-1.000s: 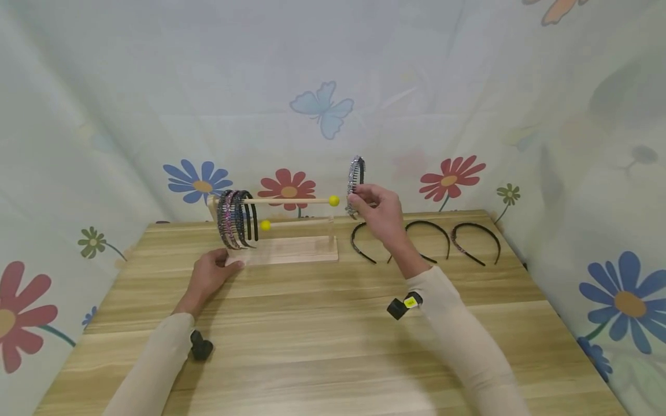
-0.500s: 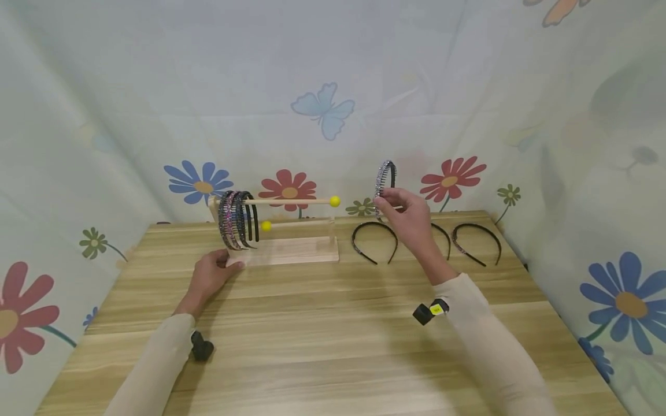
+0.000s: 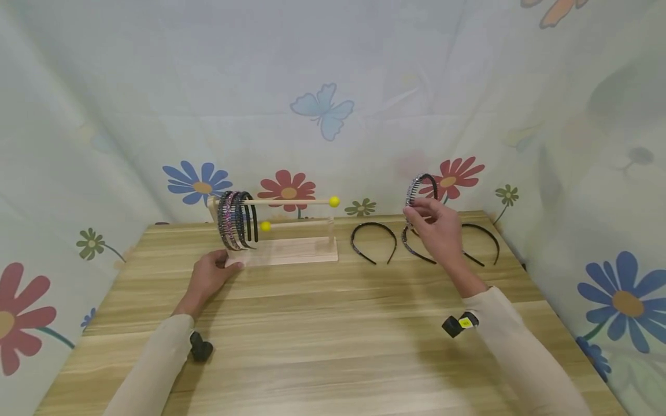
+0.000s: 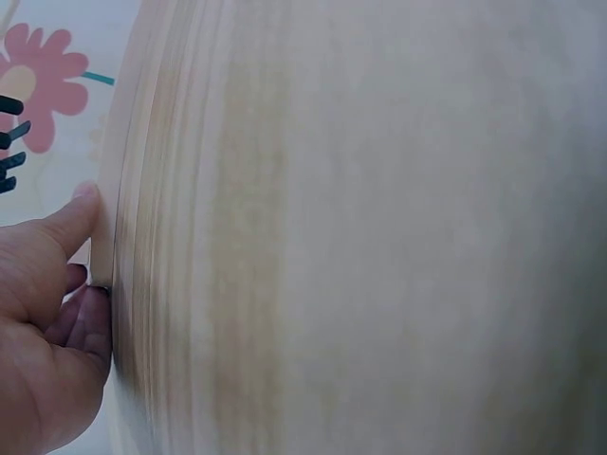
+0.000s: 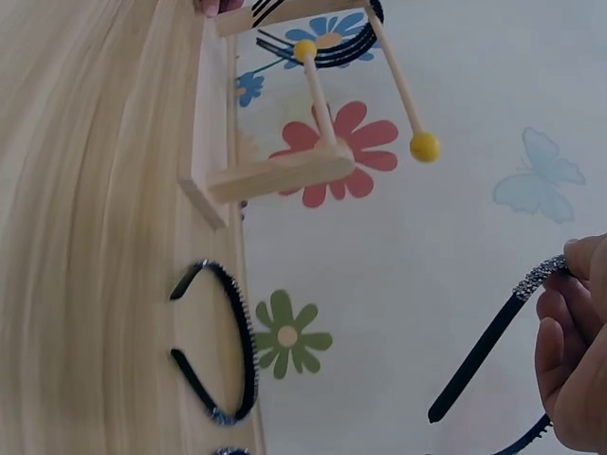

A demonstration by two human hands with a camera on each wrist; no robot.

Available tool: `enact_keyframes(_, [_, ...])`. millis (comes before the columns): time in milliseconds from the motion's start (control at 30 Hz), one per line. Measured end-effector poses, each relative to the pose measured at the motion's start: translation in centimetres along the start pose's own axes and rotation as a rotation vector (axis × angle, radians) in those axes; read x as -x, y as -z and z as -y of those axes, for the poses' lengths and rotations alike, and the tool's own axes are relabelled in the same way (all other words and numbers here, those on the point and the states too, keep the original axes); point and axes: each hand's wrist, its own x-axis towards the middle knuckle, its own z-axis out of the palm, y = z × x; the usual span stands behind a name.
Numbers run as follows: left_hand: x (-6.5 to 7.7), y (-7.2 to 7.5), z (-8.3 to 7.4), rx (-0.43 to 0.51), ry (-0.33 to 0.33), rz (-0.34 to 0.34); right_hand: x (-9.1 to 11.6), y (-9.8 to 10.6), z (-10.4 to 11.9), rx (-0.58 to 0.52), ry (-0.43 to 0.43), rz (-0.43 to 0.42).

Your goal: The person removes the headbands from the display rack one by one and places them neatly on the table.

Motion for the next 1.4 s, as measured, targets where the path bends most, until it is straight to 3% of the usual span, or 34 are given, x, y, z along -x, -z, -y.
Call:
enact_keyframes(233, [-0.1,-0.1,0.3,0.006,-0.029,-0.011,1.2,1.5,-2.3,0.057,-0.016,-0.043])
enact_keyframes(633, [0.0,0.2,0.0,-0.009,-0.009,-0.002,3.5,4.8,-6.7,0.15,-0.09,-0.096])
enact_keyframes(967, [0.2,0.2,0.0,0.01,-0.014,-0.013,5.5,7.8,-9.2,0.227,-0.2,-0.05])
enact_keyframes(1133, [0.1,0.1,0.0,0.014,-0.004,-0.007,6.4,8.9,-10.3,0.296,-0.224,-0.066])
enact_keyframes(1400, [0.1,0.1,0.1,0.015,0.006,0.006,7.2,9.9,-11.5,0.409,-0.216,0.003])
